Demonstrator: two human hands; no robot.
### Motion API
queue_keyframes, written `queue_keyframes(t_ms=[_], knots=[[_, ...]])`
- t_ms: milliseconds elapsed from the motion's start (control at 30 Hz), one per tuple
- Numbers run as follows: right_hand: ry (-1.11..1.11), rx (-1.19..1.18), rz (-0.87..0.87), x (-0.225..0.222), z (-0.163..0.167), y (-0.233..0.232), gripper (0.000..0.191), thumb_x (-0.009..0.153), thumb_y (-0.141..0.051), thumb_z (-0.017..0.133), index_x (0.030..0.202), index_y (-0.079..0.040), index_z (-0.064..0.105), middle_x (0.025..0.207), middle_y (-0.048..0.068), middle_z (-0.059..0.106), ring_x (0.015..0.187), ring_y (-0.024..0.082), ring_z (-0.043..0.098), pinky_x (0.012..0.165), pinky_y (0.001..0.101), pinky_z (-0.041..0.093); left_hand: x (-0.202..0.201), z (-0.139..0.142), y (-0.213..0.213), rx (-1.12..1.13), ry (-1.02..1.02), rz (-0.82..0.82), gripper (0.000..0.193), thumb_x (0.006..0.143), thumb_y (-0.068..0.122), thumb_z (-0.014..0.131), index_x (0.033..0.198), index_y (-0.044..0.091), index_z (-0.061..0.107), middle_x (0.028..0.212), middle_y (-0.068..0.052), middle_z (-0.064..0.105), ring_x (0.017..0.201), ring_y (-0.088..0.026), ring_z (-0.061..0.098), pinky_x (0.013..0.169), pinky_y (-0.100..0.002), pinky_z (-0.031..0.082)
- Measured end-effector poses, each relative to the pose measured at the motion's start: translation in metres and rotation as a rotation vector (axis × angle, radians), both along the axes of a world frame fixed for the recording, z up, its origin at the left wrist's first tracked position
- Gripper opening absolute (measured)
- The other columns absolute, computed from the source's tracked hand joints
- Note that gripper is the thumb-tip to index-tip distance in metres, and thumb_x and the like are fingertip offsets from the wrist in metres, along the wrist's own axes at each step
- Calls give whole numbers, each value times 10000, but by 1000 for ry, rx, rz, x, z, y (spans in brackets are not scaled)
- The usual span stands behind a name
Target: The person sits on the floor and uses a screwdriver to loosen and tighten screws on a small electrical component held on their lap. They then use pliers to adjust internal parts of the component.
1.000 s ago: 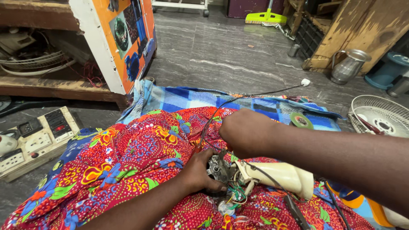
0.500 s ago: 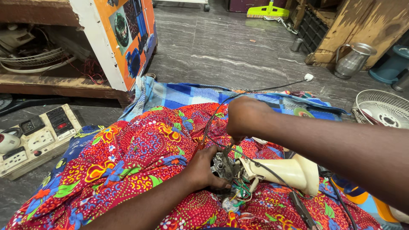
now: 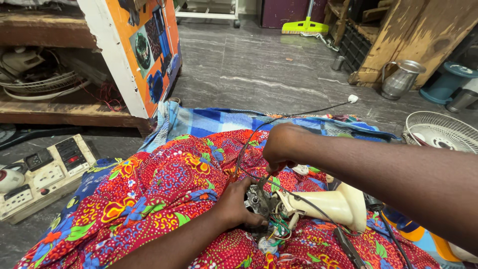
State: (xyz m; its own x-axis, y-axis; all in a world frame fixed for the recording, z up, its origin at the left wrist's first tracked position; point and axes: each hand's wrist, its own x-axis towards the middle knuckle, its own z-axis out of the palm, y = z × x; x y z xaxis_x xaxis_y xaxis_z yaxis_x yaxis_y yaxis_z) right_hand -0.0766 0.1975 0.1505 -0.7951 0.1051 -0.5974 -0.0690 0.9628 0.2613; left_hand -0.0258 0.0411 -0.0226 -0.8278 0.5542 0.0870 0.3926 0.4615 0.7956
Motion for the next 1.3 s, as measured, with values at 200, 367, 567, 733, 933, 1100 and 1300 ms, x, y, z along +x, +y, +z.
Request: queue_keyframes(t_ms=[200,367,567,733,933,1100,1300], knots=[[39,-92,-1,13,7,-1,243,803,-322,820,805,-79,797,784,55,796,691,132,769,701,330,606,-1,-2,2,-5,14,-12,1021,468,389,944,1349,45,560,1197,-184,692,1151,-321,665,1013,-413,511],[197,-217,14,21,24,-6,351,743,-246,900,904,-33,671,846,160,757,708,243,736,635,382,596,-8,-3,2,4,126,-55,980,497,412,970,1307,20,582,1215,-205,668,1159,-361,623,1001,-452,489],[276,-568,-2,20,22,23,187,752,-134,805,802,-29,659,741,120,735,613,185,714,529,359,575,-19,11,7,116,-7,-110,679,793,477,792,1252,15,600,1082,-180,712,1025,-293,704,884,-418,542],[293,-862,-132,10,5,43,93,720,-40,731,758,21,672,626,133,692,471,197,650,435,374,534,-36,29,24,109,-10,-133,357,970,308,645,1182,21,630,872,-126,704,796,-227,674,739,-402,533],[514,-983,78,12,-13,57,177,716,-109,763,833,0,688,678,95,718,576,165,687,517,338,550,-44,15,47,318,49,-46,174,981,111,630,1111,14,695,870,-119,750,788,-164,697,734,-368,552],[466,-1161,165,11,-15,68,272,781,-206,759,994,-51,695,764,84,746,708,158,709,634,322,558,-42,8,54,284,132,27,182,970,104,597,1101,27,699,910,-135,781,851,-223,783,768,-384,594],[86,-2048,274,12,-29,71,187,850,-179,689,805,1,680,801,138,713,980,251,707,970,377,553,-28,24,48,42,114,145,239,977,231,659,1067,11,684,822,-193,732,763,-307,742,672,-444,552]])
